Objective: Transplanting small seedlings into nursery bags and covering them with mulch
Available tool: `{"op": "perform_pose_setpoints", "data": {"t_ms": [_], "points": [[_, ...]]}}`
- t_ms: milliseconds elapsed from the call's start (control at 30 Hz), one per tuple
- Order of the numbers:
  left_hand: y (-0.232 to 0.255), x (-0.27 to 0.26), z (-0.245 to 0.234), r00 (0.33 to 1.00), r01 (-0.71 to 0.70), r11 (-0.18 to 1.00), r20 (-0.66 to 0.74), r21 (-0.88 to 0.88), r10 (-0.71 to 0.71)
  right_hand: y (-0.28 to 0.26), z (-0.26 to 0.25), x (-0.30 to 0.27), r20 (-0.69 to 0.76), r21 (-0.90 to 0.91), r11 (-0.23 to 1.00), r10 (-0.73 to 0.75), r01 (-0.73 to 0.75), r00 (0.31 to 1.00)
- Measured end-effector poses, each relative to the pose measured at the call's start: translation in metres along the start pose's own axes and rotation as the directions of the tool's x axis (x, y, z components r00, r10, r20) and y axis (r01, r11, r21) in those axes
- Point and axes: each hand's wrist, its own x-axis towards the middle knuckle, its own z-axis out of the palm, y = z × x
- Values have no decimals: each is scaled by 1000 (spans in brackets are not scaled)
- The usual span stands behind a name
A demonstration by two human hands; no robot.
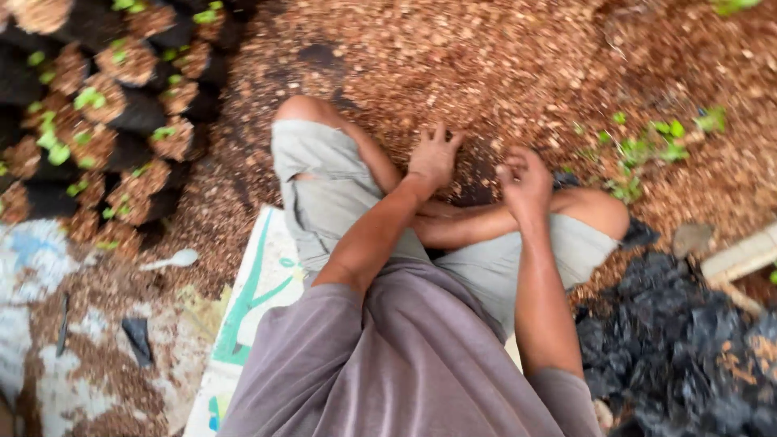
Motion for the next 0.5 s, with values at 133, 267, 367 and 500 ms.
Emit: {"op": "perform_pose_setpoints", "data": {"t_ms": [133,267,367,500], "points": [[-24,-31,-93,988,54,999,-146,-9,-55,-12,-4,0,56,25,1000,11,-12,998],[-79,-126,-227,931,64,987,-347,-145,-111,-35,-25,-8,98,-79,996,36,-28,995],[-138,-203,-289,872,204,962,-414,-179,-262,-56,-43,-11,89,-48,999,21,-17,996],[-225,-298,-309,710,514,814,-398,-271,-581,-117,-62,-29,71,-26,999,49,-47,996]]}}
